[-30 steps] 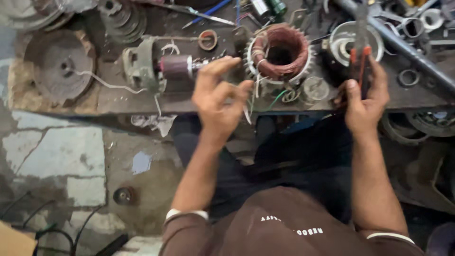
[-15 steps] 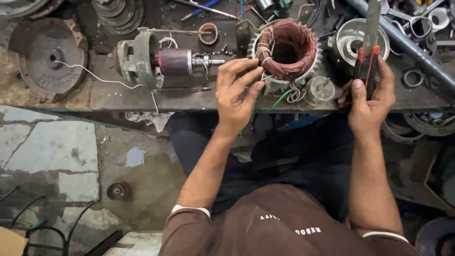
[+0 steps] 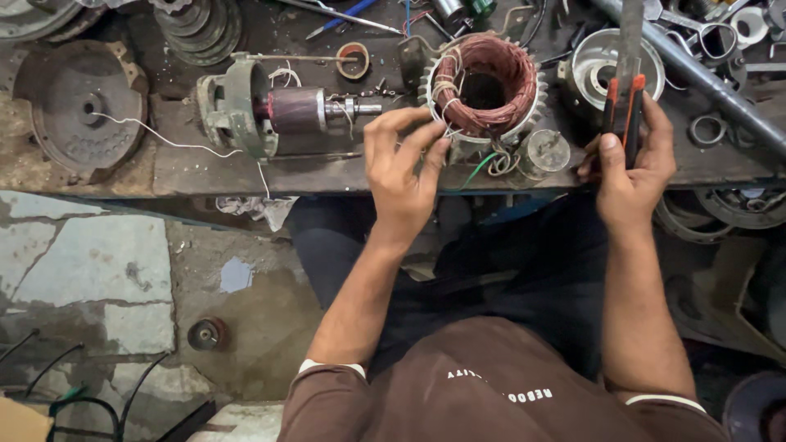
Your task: The person uses a utility knife to cut and remove white binding strings from a motor stator assembly. They rotate the stator to access different sections and continue cutting the strings throughout the clip.
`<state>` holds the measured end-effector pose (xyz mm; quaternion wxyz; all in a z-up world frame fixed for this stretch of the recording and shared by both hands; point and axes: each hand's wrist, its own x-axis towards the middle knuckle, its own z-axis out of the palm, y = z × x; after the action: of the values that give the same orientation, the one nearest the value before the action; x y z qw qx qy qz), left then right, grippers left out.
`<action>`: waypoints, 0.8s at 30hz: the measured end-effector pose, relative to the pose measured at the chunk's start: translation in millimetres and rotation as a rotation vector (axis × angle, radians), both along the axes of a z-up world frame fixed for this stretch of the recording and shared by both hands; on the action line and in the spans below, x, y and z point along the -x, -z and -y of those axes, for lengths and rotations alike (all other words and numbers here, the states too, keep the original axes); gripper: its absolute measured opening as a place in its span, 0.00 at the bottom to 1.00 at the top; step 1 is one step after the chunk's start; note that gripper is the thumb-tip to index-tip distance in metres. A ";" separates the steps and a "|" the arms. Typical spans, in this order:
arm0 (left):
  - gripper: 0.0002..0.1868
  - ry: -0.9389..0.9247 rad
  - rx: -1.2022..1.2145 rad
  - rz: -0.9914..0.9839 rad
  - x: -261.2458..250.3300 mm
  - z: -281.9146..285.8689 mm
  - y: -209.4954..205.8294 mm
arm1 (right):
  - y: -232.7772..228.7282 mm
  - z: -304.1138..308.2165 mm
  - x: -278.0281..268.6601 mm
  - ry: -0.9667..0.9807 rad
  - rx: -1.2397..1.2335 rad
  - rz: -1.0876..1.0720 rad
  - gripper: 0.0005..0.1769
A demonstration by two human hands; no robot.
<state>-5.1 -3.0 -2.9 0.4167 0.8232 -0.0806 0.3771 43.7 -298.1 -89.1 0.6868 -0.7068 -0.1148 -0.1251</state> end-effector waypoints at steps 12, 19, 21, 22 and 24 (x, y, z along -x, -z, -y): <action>0.40 0.066 0.171 -0.002 -10.4 8.1 5.3 | -1.8 -1.3 2.0 0.014 0.024 0.000 0.27; 0.47 0.089 0.059 -0.185 -43.2 4.1 -8.5 | -8.3 -3.8 -1.1 0.000 0.022 0.008 0.29; 0.52 0.078 -0.012 -0.161 -46.5 -1.5 -8.1 | -6.8 -3.4 0.8 0.015 0.056 0.012 0.29; 0.49 0.074 -0.043 -0.174 -45.0 -1.2 -6.0 | -5.8 -2.3 4.0 0.011 0.045 -0.004 0.29; 0.45 0.062 -0.107 -0.173 -48.1 -1.1 -4.6 | -6.7 -2.0 0.8 0.000 0.020 -0.009 0.29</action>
<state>42.9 -1.9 1.7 0.3890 0.8709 -0.0898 0.2866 43.0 -296.1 -82.5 0.6802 -0.7142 -0.1127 -0.1209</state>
